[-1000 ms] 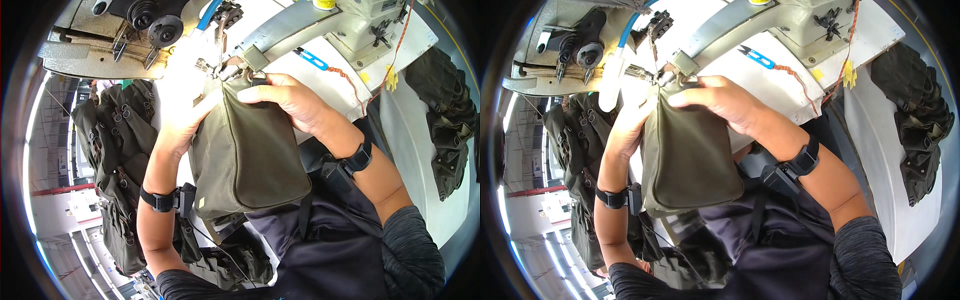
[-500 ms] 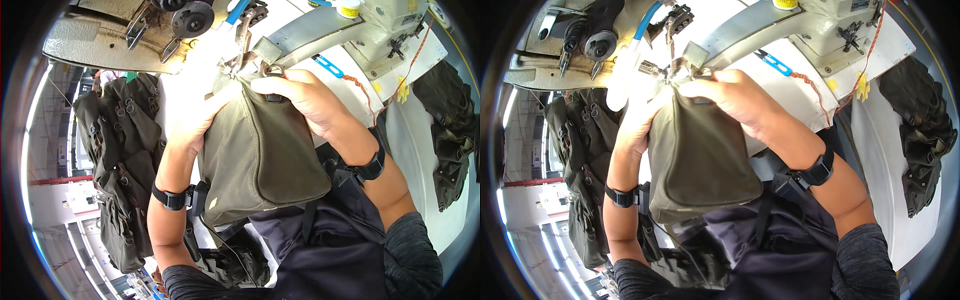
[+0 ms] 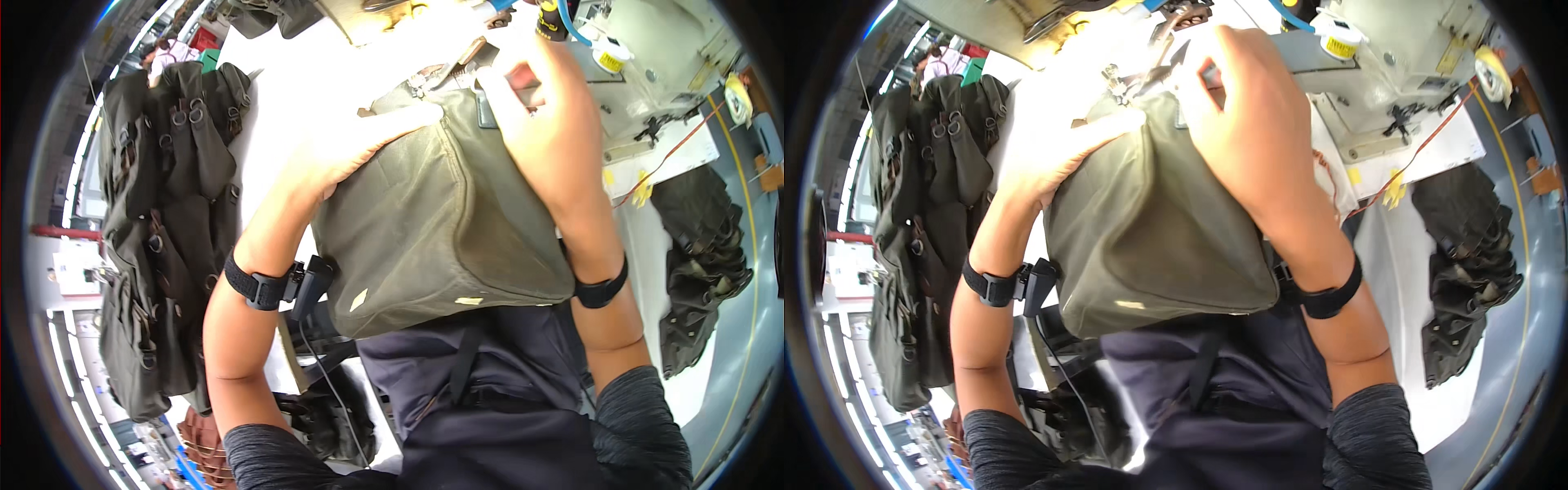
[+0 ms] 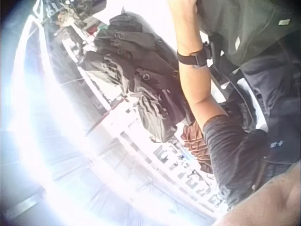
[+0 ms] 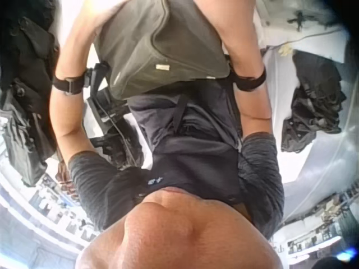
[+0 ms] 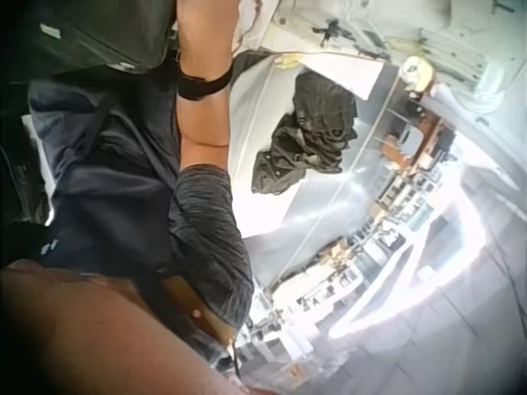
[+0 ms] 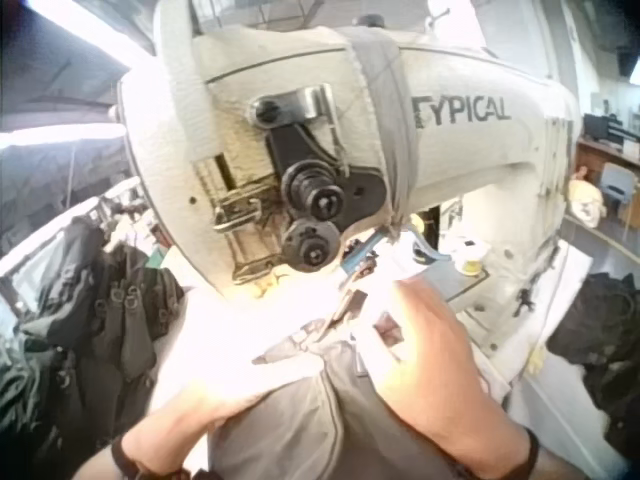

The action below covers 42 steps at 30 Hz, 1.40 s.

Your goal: Sewing and inspecting components of olive green canvas bags using an industrial sewing machine.

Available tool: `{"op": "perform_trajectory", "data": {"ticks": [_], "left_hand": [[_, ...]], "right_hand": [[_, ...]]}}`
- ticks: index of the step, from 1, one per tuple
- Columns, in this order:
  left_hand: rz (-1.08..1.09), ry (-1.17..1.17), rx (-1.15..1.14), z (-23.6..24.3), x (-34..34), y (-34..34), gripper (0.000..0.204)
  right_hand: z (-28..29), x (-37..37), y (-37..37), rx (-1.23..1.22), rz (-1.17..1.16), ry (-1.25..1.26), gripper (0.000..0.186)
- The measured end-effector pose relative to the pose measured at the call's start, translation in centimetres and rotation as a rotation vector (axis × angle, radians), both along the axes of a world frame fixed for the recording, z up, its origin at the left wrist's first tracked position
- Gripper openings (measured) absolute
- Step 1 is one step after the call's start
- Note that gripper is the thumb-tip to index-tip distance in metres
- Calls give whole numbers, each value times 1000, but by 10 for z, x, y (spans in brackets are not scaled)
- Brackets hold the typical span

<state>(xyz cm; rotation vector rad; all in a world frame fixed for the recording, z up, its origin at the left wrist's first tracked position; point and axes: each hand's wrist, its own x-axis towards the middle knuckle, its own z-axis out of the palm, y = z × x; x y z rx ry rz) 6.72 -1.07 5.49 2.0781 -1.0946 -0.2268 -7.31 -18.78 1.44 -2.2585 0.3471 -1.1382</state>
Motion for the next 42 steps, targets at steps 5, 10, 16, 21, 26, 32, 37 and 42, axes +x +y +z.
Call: {"op": "perform_trajectory", "data": {"ticks": [5,10,16,21,26,32,37,42], "left_hand": [[-9,-22,-27,8,1,2,34],[-100,-157,2,9,10,1,35],[-70,-131,-11,2,16,1,35],[-100,-33,13,1,24,5,26],[-185,11,-196,-20,37,0,21],[-277,-250,-256,-30,55,-6,46],[-193,-499,81,-14,57,9,53],[-179,-593,180,-10,55,8,57]], "right_hand": [[-12,14,4,-260,65,-182,21],[-5,13,-1,656,528,-119,20],[-15,28,1,-97,249,-160,17],[-23,28,0,-127,213,-186,19],[-18,25,0,-100,209,-73,18],[-20,28,4,-103,166,-92,20],[-22,30,6,-113,147,-104,21],[-24,31,6,-109,143,-128,22]]}}
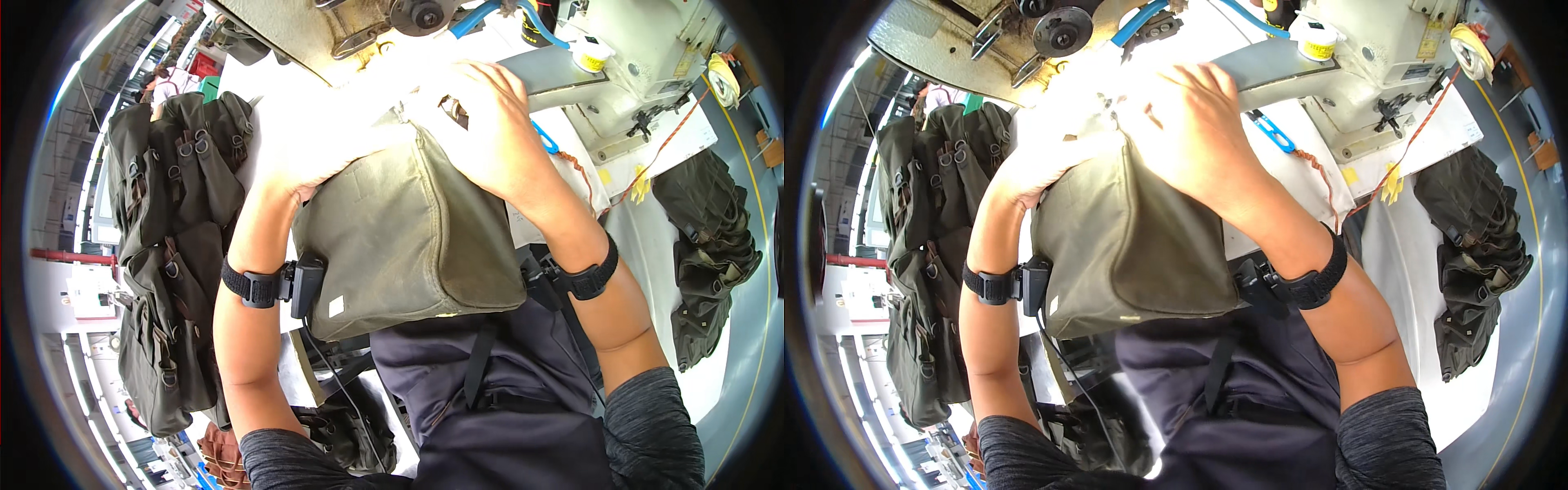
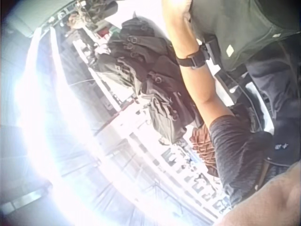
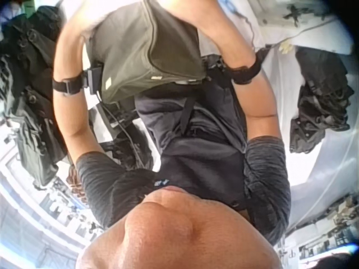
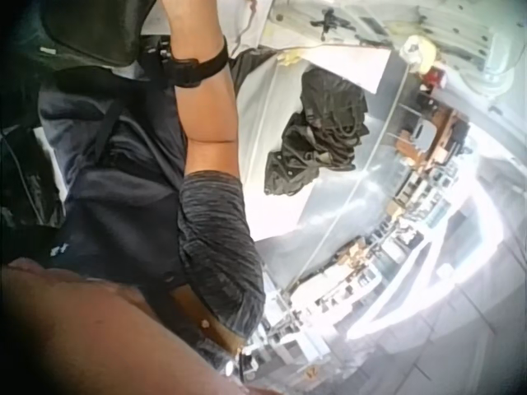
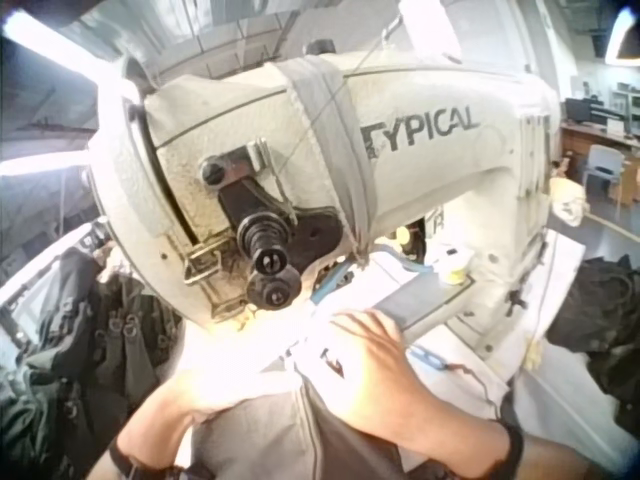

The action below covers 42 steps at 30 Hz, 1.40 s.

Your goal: Sewing and inspecting components of olive green canvas bags using an industrial sewing machine.

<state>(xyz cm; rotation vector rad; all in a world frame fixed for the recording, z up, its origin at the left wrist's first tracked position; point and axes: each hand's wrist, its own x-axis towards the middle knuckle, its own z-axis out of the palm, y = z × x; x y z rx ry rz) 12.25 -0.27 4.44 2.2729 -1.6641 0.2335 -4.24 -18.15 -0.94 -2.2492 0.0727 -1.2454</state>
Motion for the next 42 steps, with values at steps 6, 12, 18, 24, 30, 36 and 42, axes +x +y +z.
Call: {"op": "perform_trajectory", "data": {"ticks": [6,12,18,24,30,36,42], "left_hand": [[-50,214,-79,-1,6,-5,66],[-150,669,90,10,40,-1,78],[274,584,424,95,-25,2,53],[-94,4,520,83,-157,49,61],[75,-394,351,56,-134,70,54],[39,-287,73,22,-109,49,46],[-18,-86,-120,-29,-95,37,50]], "right_hand": [[-5,3,0,-14,-26,-41,17],[-16,-51,3,342,71,-192,15],[-48,-66,13,1142,617,118,24],[-55,-40,22,1300,772,134,29],[-56,-37,34,777,465,220,28],[-51,-33,52,757,467,30,26],[-48,-46,50,487,290,-10,21]]}}
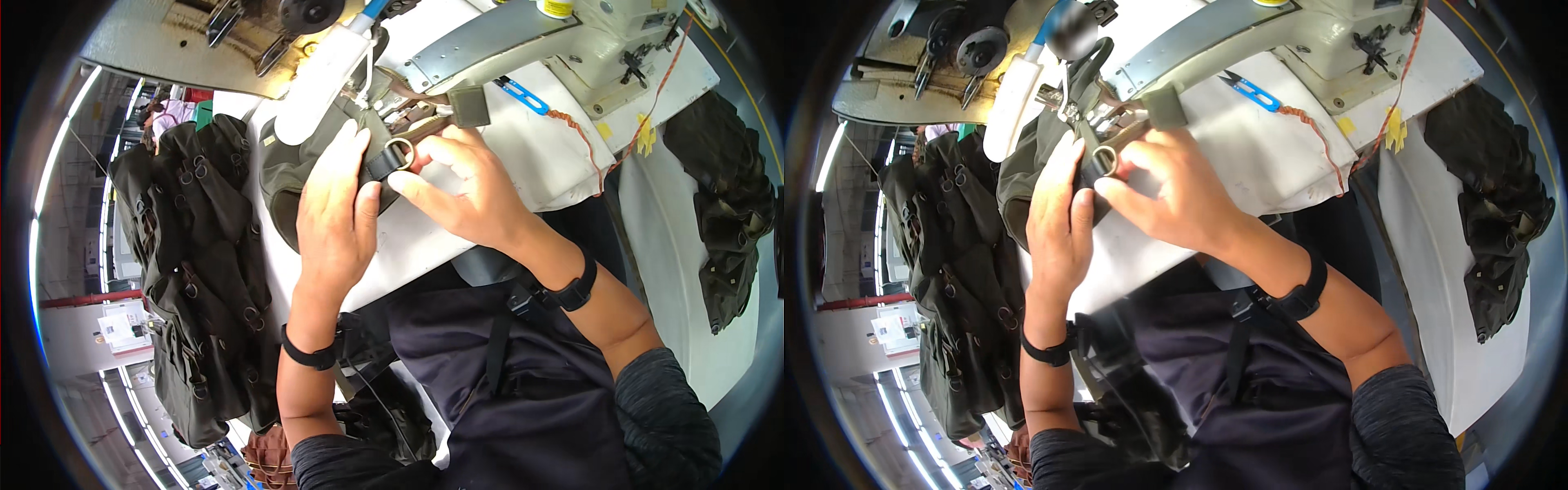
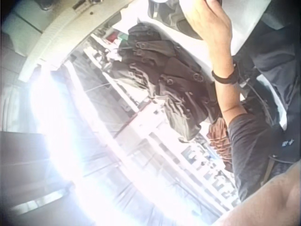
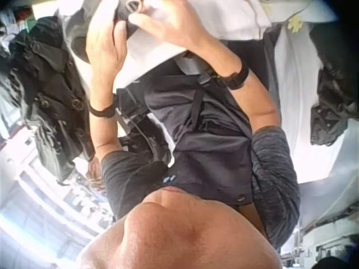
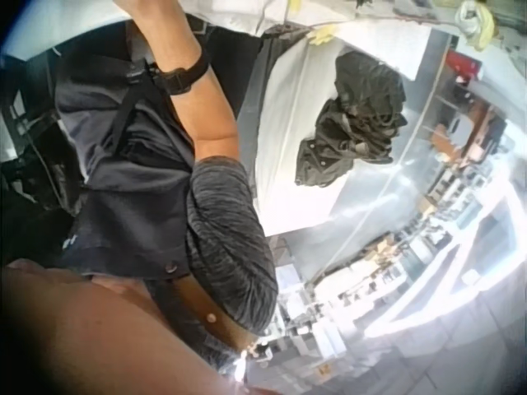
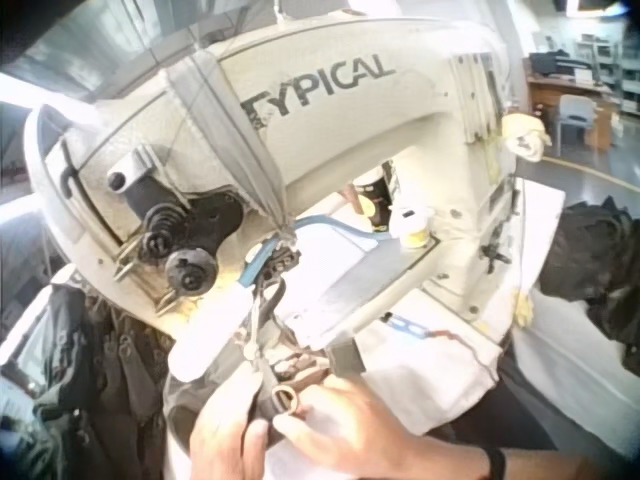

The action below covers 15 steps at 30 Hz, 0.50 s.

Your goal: Sewing and inspecting components of olive green canvas bags using an industrial sewing machine.

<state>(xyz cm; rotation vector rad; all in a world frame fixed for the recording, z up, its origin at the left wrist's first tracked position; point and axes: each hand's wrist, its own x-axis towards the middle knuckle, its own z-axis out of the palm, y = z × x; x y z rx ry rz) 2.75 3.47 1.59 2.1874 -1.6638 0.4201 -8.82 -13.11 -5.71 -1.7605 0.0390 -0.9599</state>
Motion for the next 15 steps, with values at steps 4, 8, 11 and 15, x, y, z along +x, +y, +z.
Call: {"op": "perform_trajectory", "data": {"ticks": [4,8,11,15], "left_hand": [[39,46,-108,-6,2,1,41],[91,443,-342,3,3,-11,28],[196,546,-373,9,5,-27,29],[154,362,-385,8,16,-50,21]], "right_hand": [[-5,-1,1,90,38,6,18],[-11,2,7,256,219,183,27],[-17,0,9,236,202,191,33],[-24,-3,8,178,177,190,35]]}}
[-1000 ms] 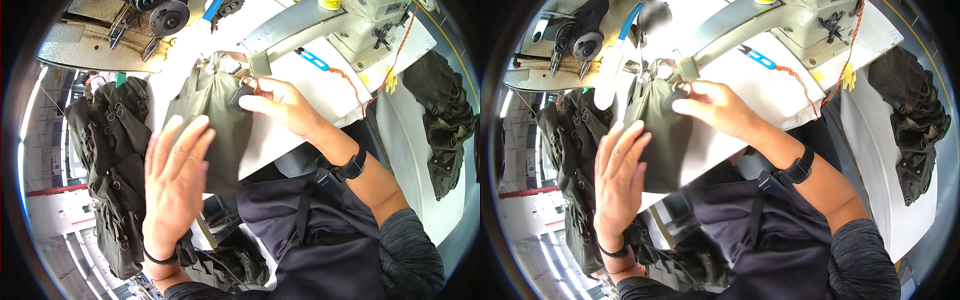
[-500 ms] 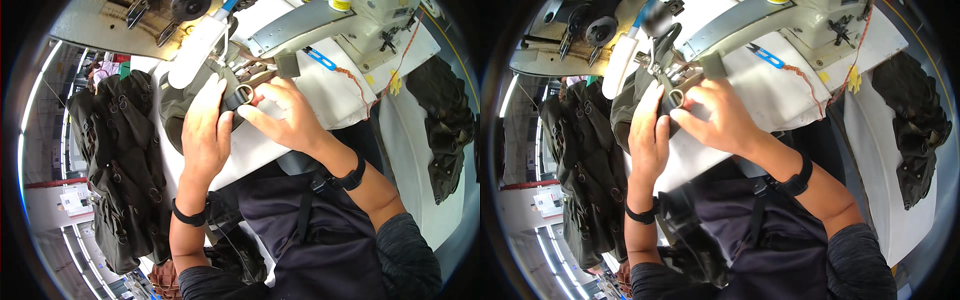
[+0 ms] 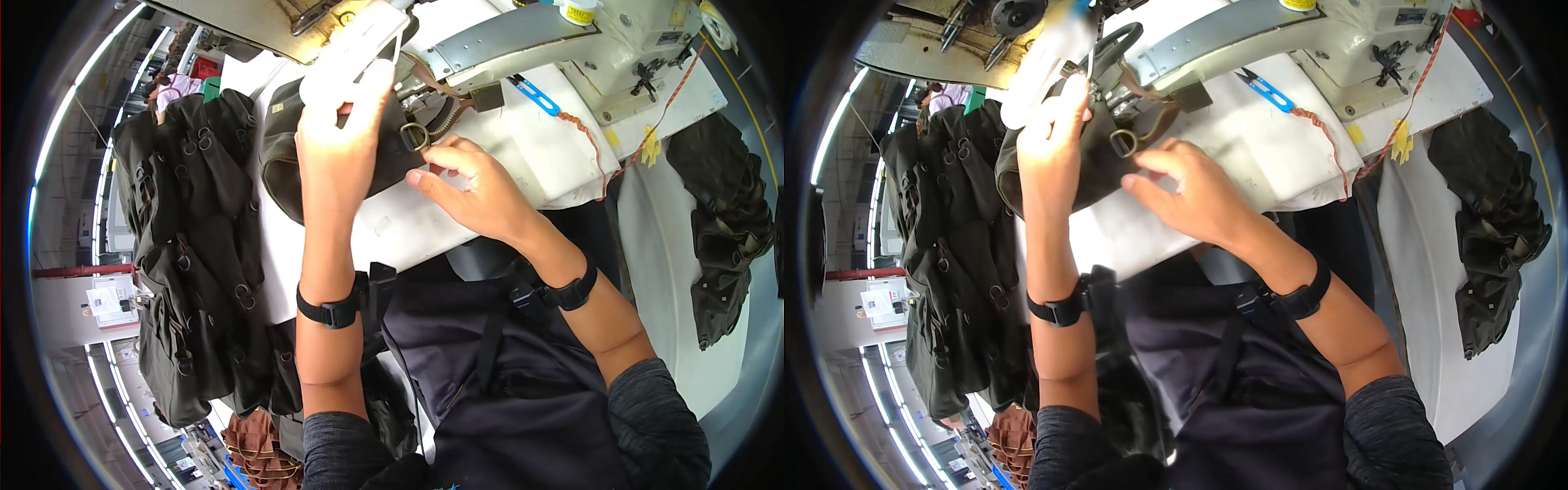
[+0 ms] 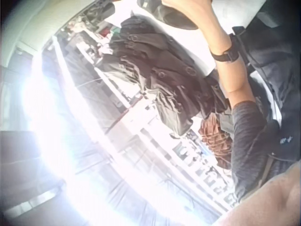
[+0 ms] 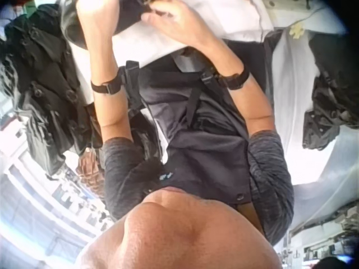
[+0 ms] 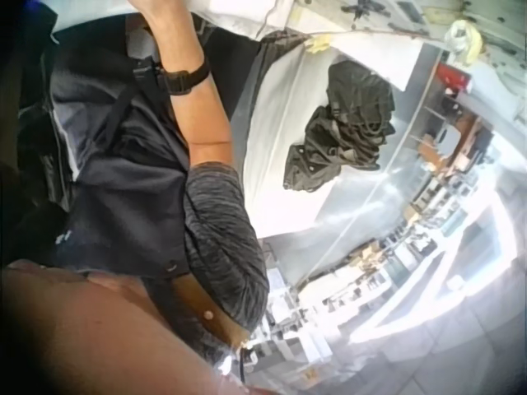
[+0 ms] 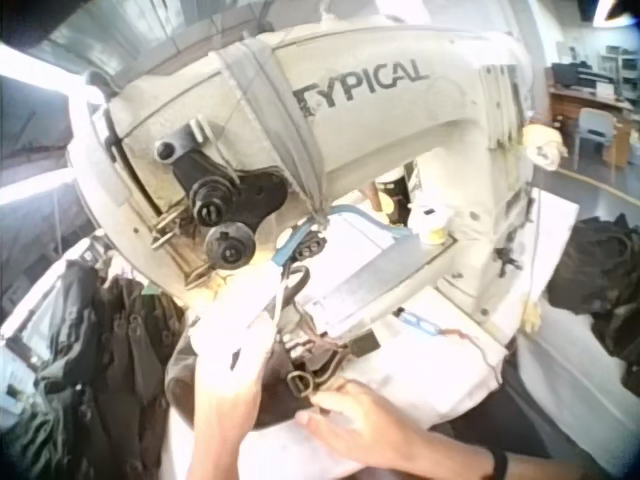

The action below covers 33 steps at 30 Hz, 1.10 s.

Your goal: Sewing and inspecting components of olive green canvas bags using an industrial sewing machine.

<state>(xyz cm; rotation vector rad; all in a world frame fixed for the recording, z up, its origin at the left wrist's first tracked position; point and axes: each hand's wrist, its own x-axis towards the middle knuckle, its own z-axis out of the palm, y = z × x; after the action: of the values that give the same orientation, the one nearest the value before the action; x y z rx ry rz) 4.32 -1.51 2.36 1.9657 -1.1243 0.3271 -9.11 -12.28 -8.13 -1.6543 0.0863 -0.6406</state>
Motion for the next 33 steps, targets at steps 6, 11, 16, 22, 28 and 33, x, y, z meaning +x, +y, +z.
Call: {"op": "perform_trajectory", "data": {"ticks": [6,11,16,22,28,33], "left_hand": [[95,-99,97,-2,-12,5,32],[-13,-600,208,1,-45,14,31],[-65,-287,293,10,-43,15,29],[-25,-405,157,-6,-42,25,28],[-18,-505,127,-20,-37,35,28],[10,-551,99,-35,-34,32,33]], "right_hand": [[12,-10,-3,-134,-88,49,31],[25,-17,4,-101,-89,-108,21],[20,-18,4,-103,-57,-75,19],[22,-28,5,-240,-276,-38,26],[36,-15,4,-191,-319,-316,33],[37,-3,-1,-32,-108,49,35]]}}
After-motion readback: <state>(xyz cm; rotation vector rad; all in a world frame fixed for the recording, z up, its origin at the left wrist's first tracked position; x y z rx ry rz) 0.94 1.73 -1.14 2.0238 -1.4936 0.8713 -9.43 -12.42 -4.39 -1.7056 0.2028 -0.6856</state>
